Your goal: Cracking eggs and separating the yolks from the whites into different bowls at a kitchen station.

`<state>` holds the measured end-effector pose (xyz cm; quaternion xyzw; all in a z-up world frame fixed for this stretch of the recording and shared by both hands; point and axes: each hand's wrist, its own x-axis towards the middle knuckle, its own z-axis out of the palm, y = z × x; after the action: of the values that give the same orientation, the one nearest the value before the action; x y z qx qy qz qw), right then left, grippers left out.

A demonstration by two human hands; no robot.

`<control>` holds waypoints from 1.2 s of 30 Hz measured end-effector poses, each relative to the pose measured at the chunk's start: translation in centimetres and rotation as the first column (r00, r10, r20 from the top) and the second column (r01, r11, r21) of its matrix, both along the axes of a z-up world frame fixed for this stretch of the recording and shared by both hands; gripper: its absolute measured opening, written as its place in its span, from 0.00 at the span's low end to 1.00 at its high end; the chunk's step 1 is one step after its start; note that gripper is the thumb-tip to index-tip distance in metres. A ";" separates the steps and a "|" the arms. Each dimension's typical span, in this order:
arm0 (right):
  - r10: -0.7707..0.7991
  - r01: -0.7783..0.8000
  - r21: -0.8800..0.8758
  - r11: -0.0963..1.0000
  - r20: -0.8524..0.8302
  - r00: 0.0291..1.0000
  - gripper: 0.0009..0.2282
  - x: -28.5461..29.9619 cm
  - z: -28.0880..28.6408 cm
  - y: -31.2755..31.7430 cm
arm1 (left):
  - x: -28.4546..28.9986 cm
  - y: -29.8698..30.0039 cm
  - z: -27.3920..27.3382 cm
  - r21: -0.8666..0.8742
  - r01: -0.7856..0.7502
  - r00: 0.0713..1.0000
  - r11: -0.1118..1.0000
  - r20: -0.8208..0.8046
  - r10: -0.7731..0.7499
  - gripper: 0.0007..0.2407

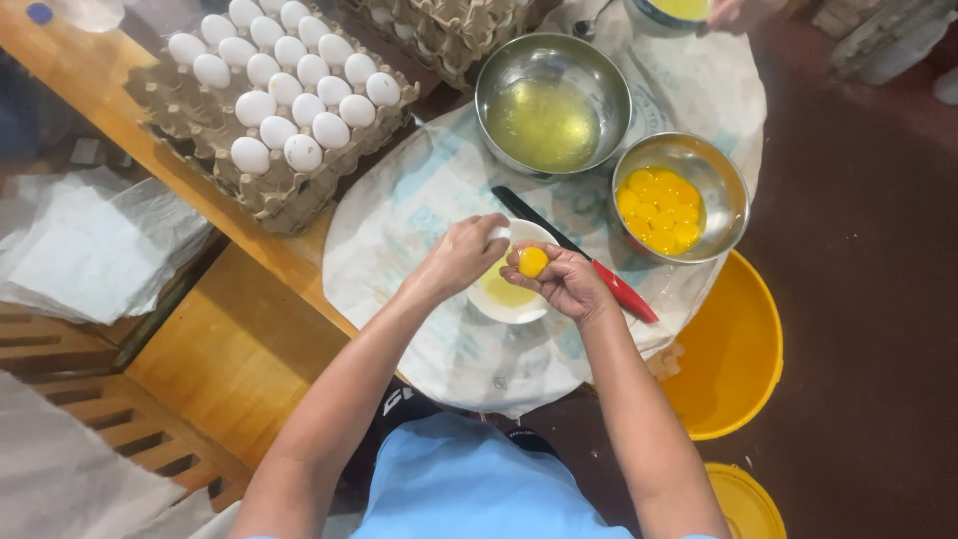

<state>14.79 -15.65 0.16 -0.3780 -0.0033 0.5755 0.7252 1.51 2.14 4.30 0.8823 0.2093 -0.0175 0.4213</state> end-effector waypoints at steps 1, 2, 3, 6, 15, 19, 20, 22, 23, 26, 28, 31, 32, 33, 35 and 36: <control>-0.004 0.004 0.000 1.000 -0.001 1.000 0.26 0.1 -0.4 -0.1 | -0.4 -0.3 -0.2 0.000 0.004 1.000 1.000 -0.001 -0.004 0.18; -0.008 0.008 0.007 1.000 0.003 1.000 0.26 0.2 -0.8 -0.2 | -0.7 -0.6 -0.4 0.053 -0.011 1.000 0.999 -0.006 0.011 0.18; -0.013 0.012 0.013 1.000 0.008 1.000 0.26 0.3 -1.2 -0.2 | -1.0 -0.9 -0.5 0.105 -0.026 1.000 0.994 -0.009 0.027 0.18; -0.021 0.021 0.008 1.000 0.011 1.000 0.26 -0.4 0.6 -0.4 | -1.3 -1.4 -5.5 0.411 0.032 0.998 0.911 0.042 -0.054 0.17; -0.012 0.012 0.015 1.000 0.003 1.000 0.27 -0.6 1.3 -0.7 | -2.8 -3.2 -5.9 0.799 -0.094 0.970 0.595 0.209 -0.128 0.17; -0.005 0.004 0.019 1.000 0.022 1.000 0.26 -0.3 0.9 -0.5 | -3.1 -3.6 -4.6 0.787 -0.115 0.962 0.606 0.241 -0.130 0.16; -0.005 0.005 0.023 1.000 0.026 1.000 0.26 -0.4 1.0 -0.5 | -3.1 -3.6 -4.5 0.757 -0.099 0.966 0.646 0.230 -0.122 0.18; -0.005 0.005 0.025 1.000 0.029 1.000 0.26 -0.2 0.7 -0.4 | -2.9 -3.3 -4.9 0.724 -0.082 0.970 0.684 0.217 -0.113 0.19; -0.005 0.004 0.030 1.000 0.029 1.000 0.27 0.0 0.4 -0.4 | -2.7 -3.1 -5.4 0.747 -0.081 0.972 0.660 0.206 -0.114 0.20; -0.005 0.003 0.035 0.999 0.049 0.999 0.27 0.1 -0.3 -0.2 | -3.1 -3.1 -5.2 0.779 -0.089 0.968 0.621 0.215 -0.132 0.18; -0.008 0.006 0.027 1.000 0.063 0.998 0.26 -0.2 -0.4 -0.5 | -3.5 -3.7 -4.7 0.784 -0.091 0.961 0.614 0.230 -0.151 0.17; -0.013 0.010 0.046 0.999 0.070 0.997 0.25 0.4 0.3 0.4 | -2.7 -2.7 -3.9 0.789 -0.137 0.945 0.599 0.286 -0.161 0.17; -0.009 0.006 0.046 0.999 0.063 0.998 0.26 0.2 0.2 0.1 | -2.9 -2.8 -4.3 0.801 -0.156 0.944 0.579 0.293 -0.151 0.16; -0.005 0.003 0.046 0.999 0.055 0.998 0.26 0.0 0.1 -0.3 | -3.1 -3.0 -4.8 0.811 -0.176 0.943 0.558 0.301 -0.140 0.15; -0.005 0.002 0.048 0.999 0.065 0.998 0.26 0.4 -0.4 0.2 | -3.0 -2.9 -3.3 0.797 -0.179 0.939 0.577 0.313 -0.141 0.17; -0.003 0.002 0.025 1.000 0.057 0.998 0.27 0.0 -0.7 -0.5 | -3.6 -3.7 -2.7 0.771 -0.169 0.941 0.614 0.312 -0.133 0.18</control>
<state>14.80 -16.12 -0.58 -0.3852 -0.0305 0.5636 0.7301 -2.10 -1.55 1.57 0.9639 0.1288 0.2322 0.0204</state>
